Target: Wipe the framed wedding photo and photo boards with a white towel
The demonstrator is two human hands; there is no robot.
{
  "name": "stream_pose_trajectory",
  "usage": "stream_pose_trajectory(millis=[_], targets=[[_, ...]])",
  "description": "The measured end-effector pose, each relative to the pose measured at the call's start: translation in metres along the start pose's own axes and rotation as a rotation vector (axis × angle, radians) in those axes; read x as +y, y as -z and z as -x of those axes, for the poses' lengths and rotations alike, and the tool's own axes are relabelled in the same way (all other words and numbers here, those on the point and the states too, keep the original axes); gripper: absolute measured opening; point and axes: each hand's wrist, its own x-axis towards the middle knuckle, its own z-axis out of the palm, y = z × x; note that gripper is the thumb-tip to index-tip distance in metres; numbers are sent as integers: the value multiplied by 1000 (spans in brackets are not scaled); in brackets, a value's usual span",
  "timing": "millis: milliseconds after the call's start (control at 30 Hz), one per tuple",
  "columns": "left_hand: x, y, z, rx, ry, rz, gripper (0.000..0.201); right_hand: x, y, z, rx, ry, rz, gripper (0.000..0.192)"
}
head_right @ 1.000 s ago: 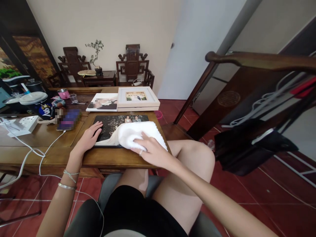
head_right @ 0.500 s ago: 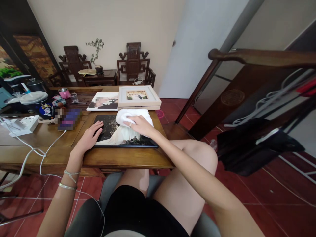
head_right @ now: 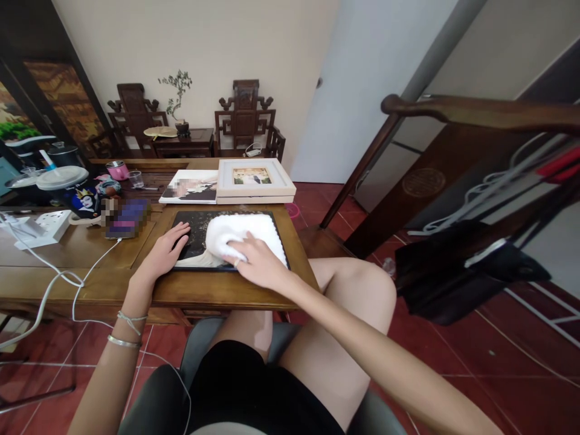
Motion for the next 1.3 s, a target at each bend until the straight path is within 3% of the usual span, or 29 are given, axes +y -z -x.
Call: stream_pose_trajectory(millis=[167, 300, 667, 800, 900, 1167, 1300], targets=[[0, -1, 0, 0, 8, -9, 49, -26, 4, 40, -67, 47, -13, 25], [0, 0, 1, -5, 12, -8, 49, -24, 5, 40, -84, 42, -31, 25], [2, 3, 0, -16, 15, 2, 48, 33, -5, -64, 47, -37, -47, 29], [3, 5, 0, -13, 8, -2, 47, 37, -6, -81, 58, -78, -3, 28], [3, 4, 0, -13, 9, 2, 45, 22, -9, -67, 42, -46, 13, 25], [3, 2, 1, -8, 14, -1, 46, -40, -5, 27, -77, 86, 21, 22], [4, 2, 1, -12, 16, -6, 47, -43, 1, 35, -130, 112, -19, 22]])
